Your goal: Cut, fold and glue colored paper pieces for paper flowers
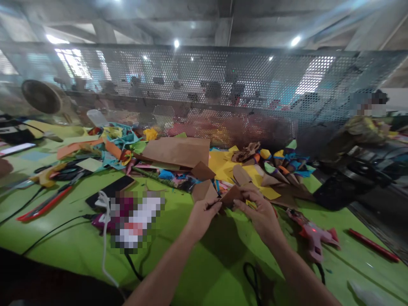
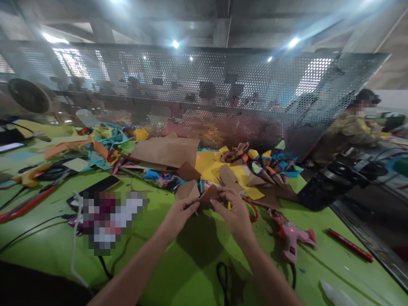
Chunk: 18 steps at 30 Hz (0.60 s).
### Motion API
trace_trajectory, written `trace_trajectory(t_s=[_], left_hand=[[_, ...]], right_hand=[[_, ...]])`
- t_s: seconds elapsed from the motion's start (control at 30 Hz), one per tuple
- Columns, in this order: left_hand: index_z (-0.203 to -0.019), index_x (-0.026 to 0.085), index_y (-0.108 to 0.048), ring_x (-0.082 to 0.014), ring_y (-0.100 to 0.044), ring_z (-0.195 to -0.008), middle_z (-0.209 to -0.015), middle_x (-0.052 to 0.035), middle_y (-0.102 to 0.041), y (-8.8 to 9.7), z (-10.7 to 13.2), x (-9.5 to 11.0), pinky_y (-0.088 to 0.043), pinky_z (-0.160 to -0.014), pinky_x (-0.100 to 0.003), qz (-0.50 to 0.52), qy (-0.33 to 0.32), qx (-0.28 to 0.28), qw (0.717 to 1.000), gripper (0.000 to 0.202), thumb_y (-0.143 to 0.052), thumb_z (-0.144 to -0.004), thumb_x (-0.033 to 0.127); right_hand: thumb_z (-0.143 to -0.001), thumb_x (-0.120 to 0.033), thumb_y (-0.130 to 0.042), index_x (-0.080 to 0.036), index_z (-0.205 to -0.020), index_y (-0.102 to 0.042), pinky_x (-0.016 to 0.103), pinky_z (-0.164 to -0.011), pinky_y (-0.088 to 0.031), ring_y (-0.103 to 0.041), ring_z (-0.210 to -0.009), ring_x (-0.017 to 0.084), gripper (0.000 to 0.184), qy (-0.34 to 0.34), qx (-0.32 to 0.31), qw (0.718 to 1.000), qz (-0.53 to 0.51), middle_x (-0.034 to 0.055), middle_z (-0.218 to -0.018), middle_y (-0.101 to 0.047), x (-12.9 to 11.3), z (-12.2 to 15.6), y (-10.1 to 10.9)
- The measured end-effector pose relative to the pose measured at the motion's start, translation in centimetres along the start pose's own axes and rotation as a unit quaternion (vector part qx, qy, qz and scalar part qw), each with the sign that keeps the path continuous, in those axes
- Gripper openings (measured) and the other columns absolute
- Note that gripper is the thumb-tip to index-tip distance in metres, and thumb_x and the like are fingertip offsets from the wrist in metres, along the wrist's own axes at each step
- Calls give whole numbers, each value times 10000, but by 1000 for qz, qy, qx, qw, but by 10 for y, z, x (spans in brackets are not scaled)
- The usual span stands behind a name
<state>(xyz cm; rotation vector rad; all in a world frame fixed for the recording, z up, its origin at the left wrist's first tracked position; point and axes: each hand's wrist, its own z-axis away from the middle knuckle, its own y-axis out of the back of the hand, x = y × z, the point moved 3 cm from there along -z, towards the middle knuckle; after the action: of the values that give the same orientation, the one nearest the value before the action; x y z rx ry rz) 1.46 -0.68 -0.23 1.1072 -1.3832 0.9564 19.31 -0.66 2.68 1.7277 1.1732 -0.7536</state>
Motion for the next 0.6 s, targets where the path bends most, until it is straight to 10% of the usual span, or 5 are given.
trace_trajectory(t_s=[0.37, 0.6], left_hand=[[-1050, 196, -738, -257, -599, -1084, -1096, -84, -722, -4, 10, -1, -440, -936, -345, 139, 142, 13, 980, 561, -684, -730, 654], [-1090, 185, -695, -136, -542, -671, -809, -49, -666, -11, 12, -5, -391, -608, -248, 228, 167, -42, 958, 628, -687, -715, 688]], right_hand=[[-785, -313, -715, -229, -700, -650, 421, -962, -411, -593, -1073, 267, 136, 32, -73, 997, 19, 71, -1084, -677, -14, 3, -4], [-777, -333, -729, -241, -747, -691, 456, -994, -408, -579, -1130, 292, 104, 28, -92, 995, -4, 77, -1129, -679, -15, 2, -4]])
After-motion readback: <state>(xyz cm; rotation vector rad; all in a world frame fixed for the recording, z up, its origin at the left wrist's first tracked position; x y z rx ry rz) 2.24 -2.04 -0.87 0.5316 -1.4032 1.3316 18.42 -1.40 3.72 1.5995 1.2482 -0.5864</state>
